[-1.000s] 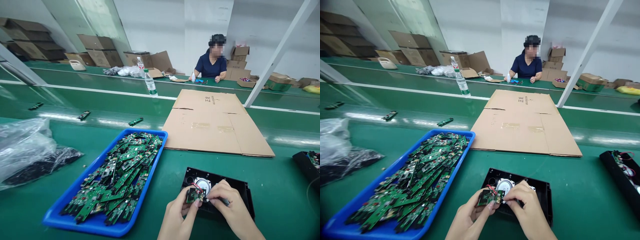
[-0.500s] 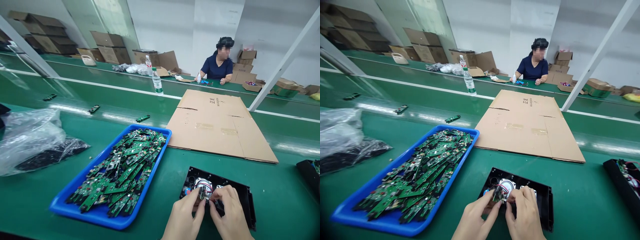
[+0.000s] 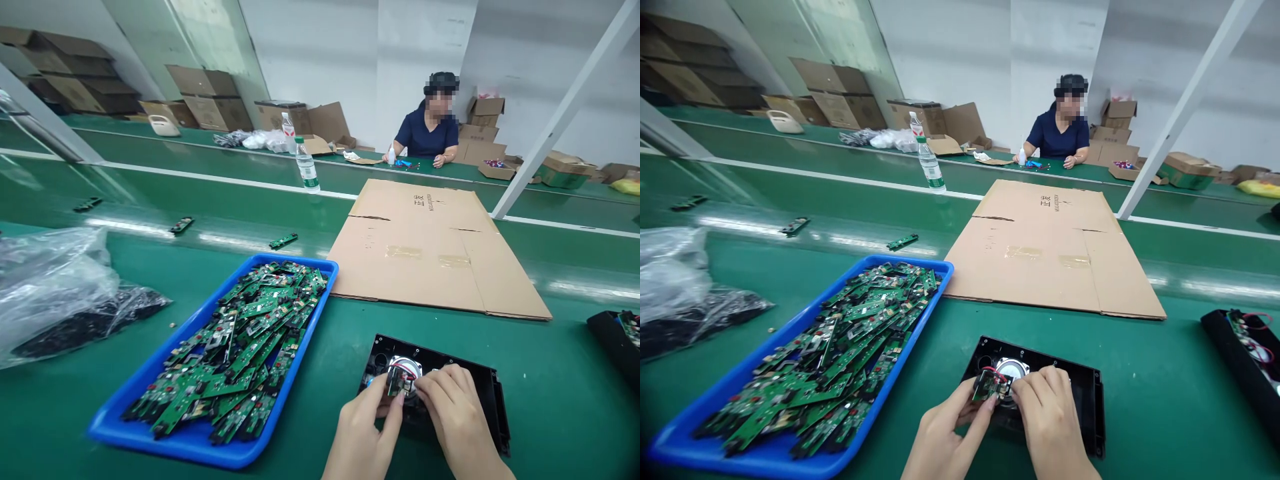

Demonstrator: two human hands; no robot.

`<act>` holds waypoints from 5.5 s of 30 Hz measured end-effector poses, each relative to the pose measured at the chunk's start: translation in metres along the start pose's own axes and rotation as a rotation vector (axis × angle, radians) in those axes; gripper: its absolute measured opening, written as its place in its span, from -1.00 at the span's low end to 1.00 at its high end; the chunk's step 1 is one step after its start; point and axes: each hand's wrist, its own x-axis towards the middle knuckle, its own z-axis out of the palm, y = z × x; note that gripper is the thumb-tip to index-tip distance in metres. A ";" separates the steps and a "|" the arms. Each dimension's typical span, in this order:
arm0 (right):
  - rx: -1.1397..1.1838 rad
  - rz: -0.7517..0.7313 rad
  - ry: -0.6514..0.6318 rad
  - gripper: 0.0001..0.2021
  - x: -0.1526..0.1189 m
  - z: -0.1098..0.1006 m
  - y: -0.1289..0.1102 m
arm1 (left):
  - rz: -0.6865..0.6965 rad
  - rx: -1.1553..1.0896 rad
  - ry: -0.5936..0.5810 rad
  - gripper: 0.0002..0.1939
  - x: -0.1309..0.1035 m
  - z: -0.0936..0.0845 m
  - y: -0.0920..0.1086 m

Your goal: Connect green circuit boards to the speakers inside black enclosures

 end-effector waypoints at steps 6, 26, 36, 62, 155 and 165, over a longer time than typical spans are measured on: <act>0.088 0.044 0.051 -0.84 0.007 -0.001 -0.006 | 0.033 -0.090 0.083 -0.83 -0.003 0.009 -0.009; -0.001 -0.019 0.072 -0.92 0.001 -0.001 -0.006 | 0.034 -0.032 0.042 -0.88 -0.004 0.007 -0.006; 0.205 0.089 -0.164 -0.85 0.001 -0.001 0.006 | 0.353 0.320 -0.127 -0.83 0.006 -0.013 -0.001; -0.262 0.038 -0.651 -0.76 0.025 0.008 -0.016 | 0.222 0.330 0.139 -0.82 -0.002 -0.010 -0.013; 0.080 0.062 -0.145 -0.65 0.003 -0.013 0.007 | 0.255 0.359 -0.117 -0.84 0.005 0.006 0.002; -0.173 0.247 -0.443 -0.08 -0.010 -0.051 0.038 | -0.085 0.223 -0.120 -0.90 0.004 0.005 0.006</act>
